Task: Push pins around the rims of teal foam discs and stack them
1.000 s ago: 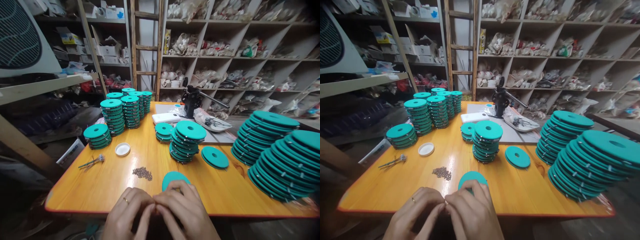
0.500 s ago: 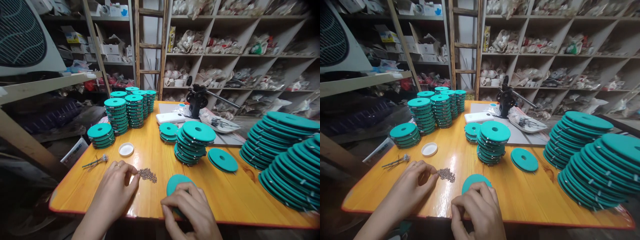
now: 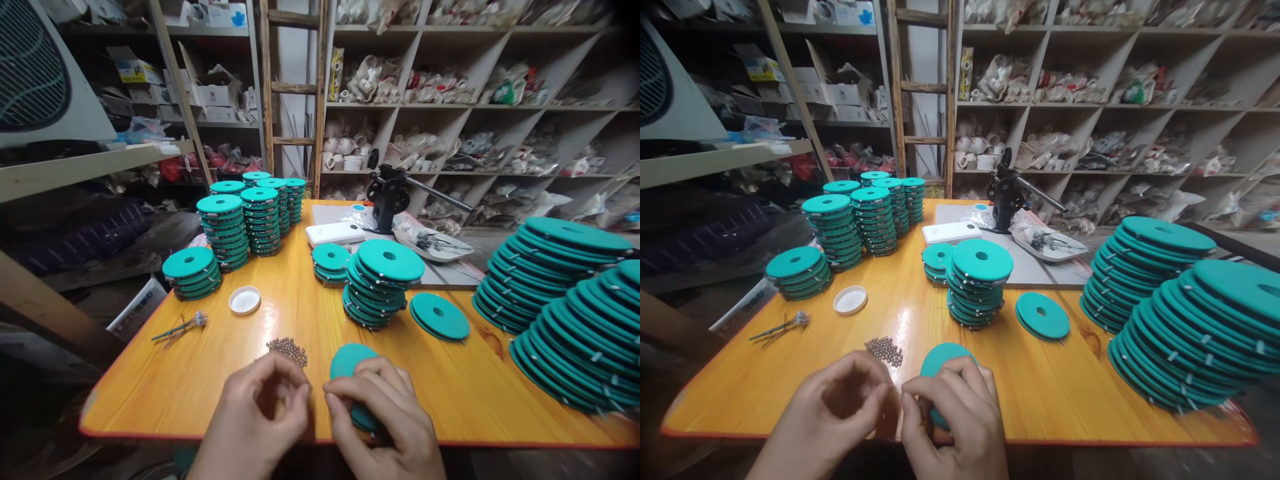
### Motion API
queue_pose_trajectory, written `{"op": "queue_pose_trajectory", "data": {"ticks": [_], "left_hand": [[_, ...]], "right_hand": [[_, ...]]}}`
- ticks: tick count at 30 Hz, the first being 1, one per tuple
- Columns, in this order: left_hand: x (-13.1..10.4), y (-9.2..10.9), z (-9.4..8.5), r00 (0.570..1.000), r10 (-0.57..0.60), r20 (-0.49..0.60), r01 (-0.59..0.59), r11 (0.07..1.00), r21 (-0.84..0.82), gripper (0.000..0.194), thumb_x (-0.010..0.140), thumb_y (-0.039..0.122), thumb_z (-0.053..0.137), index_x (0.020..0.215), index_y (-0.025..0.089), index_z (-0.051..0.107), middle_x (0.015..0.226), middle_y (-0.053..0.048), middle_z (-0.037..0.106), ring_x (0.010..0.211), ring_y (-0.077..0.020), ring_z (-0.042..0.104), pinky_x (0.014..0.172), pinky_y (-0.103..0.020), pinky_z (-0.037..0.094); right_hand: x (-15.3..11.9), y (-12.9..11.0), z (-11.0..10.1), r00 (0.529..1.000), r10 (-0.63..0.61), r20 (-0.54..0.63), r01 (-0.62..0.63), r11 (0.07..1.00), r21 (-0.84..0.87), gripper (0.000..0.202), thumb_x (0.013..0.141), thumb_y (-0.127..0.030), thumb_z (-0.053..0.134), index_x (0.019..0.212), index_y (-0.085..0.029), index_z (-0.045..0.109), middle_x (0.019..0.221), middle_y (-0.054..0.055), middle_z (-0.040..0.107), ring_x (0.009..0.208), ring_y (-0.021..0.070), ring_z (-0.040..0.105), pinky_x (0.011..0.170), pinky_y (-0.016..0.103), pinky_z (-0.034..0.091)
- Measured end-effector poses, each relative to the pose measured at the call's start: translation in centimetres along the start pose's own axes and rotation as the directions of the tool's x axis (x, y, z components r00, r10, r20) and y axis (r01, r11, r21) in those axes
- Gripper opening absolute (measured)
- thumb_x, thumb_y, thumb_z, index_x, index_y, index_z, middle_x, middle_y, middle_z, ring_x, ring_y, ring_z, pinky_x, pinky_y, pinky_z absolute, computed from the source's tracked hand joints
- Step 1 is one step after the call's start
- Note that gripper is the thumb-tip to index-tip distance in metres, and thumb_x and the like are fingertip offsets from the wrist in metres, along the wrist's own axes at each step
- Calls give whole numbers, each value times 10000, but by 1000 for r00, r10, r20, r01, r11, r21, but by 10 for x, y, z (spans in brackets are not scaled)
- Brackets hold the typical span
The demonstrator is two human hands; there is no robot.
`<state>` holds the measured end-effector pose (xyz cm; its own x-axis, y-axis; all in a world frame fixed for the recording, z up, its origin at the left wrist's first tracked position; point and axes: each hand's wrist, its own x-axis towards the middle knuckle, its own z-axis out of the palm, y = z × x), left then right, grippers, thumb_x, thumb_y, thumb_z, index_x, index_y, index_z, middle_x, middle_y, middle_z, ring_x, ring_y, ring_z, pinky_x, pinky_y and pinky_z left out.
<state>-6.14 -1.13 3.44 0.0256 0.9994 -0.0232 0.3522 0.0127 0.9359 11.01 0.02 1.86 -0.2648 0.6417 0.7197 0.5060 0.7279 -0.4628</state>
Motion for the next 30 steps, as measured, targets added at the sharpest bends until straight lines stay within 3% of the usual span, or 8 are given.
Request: {"op": "queue_pose_trajectory", "data": {"ticks": [3, 7, 11, 24, 30], "left_hand": [[0, 5, 10, 994, -58, 91, 78, 967, -241, 193, 796, 343, 627, 773, 156, 588, 702, -24, 591, 638, -167, 596, 614, -290, 500], [3, 4, 9, 982, -154, 108, 183, 913, -366, 193, 735, 294, 715, 746, 146, 591, 672, -18, 626, 641, -164, 626, 641, -284, 512], [2, 3, 8, 980, -162, 117, 199, 852, -484, 205, 707, 255, 763, 725, 138, 596, 688, -11, 637, 623, -142, 632, 613, -259, 521], [0, -14, 10, 987, -103, 121, 157, 758, -633, 196, 764, 253, 786, 747, 131, 634, 750, -22, 676, 649, -127, 657, 599, -223, 544], [1, 1, 8, 978, -155, 142, 209, 777, -594, 239, 712, 238, 813, 691, 124, 604, 696, -15, 660, 618, -123, 638, 588, -232, 534]], "right_hand": [[3, 1, -2, 999, -9, -48, 8, 1000, -17, 172, 813, -57, 638, 883, -210, 600, 643, -42, 570, 689, 141, 497, 645, 288, 344], [0, 4, -3, 999, -4, -37, 4, 1000, -2, 220, 789, -20, 634, 885, -210, 580, 699, -37, 601, 717, 142, 508, 680, 295, 362], [-2, 5, -4, 999, -19, -33, 19, 1000, -3, 235, 761, -9, 631, 859, -212, 565, 695, -39, 597, 712, 146, 507, 683, 301, 344], [-2, -4, 7, 986, 104, -131, -95, 992, 80, 170, 831, -44, 577, 787, -208, 591, 643, -35, 564, 702, 143, 475, 691, 312, 298], [-2, -6, 5, 987, 115, -110, -106, 991, 78, 170, 838, -45, 570, 799, -209, 590, 644, -28, 556, 700, 146, 479, 689, 322, 299]]}}
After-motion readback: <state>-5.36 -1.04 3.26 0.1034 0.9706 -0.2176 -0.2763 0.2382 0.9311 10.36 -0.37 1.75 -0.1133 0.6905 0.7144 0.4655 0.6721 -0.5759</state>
